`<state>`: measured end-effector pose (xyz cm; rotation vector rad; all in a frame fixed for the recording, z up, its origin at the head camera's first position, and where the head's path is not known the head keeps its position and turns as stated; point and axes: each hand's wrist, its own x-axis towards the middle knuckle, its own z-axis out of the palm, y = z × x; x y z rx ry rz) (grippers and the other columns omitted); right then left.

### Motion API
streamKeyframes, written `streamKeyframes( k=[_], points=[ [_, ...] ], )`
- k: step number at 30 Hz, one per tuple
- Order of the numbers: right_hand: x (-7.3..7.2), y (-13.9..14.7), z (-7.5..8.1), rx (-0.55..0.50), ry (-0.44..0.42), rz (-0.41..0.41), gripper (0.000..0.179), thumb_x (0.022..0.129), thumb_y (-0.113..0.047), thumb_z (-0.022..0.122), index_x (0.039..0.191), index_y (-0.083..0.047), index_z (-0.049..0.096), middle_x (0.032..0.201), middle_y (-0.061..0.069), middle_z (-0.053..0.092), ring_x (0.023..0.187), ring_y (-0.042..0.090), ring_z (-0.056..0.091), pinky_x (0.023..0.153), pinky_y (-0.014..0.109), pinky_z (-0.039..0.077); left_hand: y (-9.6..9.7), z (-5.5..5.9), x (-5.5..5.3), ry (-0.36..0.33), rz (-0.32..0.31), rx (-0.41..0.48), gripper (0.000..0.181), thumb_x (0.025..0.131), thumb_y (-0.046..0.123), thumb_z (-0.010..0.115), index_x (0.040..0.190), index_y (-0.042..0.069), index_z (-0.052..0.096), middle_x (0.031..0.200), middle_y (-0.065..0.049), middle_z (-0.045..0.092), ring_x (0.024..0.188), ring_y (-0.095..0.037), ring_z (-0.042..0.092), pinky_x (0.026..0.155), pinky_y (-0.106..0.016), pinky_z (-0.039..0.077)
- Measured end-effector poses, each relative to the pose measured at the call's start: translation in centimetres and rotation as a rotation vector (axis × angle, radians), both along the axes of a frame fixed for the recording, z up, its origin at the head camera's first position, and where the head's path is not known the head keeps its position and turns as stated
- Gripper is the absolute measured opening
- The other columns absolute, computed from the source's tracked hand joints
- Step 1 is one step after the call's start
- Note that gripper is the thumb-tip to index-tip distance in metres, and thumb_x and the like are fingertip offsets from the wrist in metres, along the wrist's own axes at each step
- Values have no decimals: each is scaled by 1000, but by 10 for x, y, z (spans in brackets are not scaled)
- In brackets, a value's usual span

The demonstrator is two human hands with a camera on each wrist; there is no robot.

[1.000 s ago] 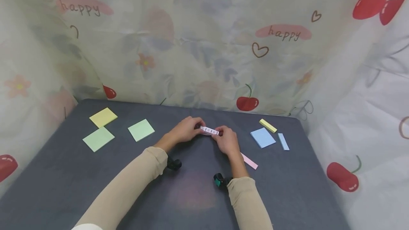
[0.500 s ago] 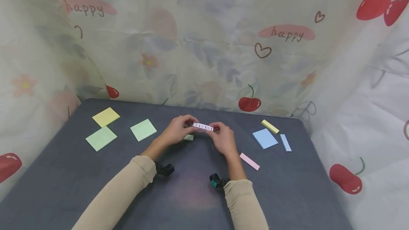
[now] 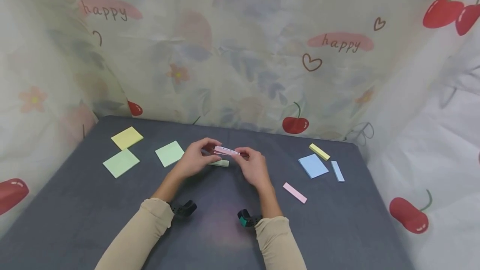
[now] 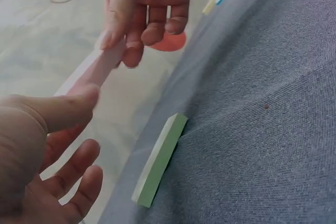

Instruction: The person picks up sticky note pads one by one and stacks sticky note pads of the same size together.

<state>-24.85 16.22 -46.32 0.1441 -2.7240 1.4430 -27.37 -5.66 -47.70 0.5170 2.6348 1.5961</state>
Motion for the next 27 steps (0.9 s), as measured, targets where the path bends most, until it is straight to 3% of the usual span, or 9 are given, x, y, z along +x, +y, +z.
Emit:
streamKeyframes(
  k=[6, 11, 18, 23, 27],
  points=[
    [9, -4, -12, -21, 11, 19, 28, 97, -31, 71, 118, -14, 75, 94, 7, 71, 77, 17, 56, 66, 27, 44, -7, -8, 12, 14, 22, 2, 27, 96, 23, 73, 122, 19, 69, 114, -2, 72, 98, -19, 66, 82, -35, 55],
    [14, -7, -18, -92, 15, 52, 25, 98, -34, 69, 114, -16, 74, 94, 13, 73, 75, 19, 60, 65, 25, 47, -13, -9, 20, 4, 48, 25, 22, 96, 29, 73, 116, 21, 71, 107, -1, 72, 92, -19, 66, 76, -32, 52],
    [10, -12, -15, -171, -8, 50, 24, 100, -32, 66, 112, -13, 75, 96, 19, 73, 77, 21, 66, 69, 26, 54, -18, -4, 18, 28, 84, 40, 27, 95, 35, 73, 118, 21, 71, 108, -2, 72, 92, -19, 66, 77, -32, 53],
    [9, -12, -16, -225, -44, 44, 26, 101, -23, 66, 120, -8, 72, 101, 20, 74, 78, 16, 69, 72, 24, 57, -17, -6, 16, 35, 86, 52, 29, 95, 33, 73, 121, 20, 70, 104, -2, 72, 89, -19, 65, 76, -33, 52],
    [8, -10, -18, -267, -31, 76, 30, 101, -17, 65, 128, -4, 66, 99, 19, 76, 78, 22, 70, 71, 22, 57, -15, -8, 13, 51, 83, 74, 32, 96, 32, 72, 125, 18, 69, 105, -4, 72, 92, -20, 64, 79, -34, 52]
  ],
)
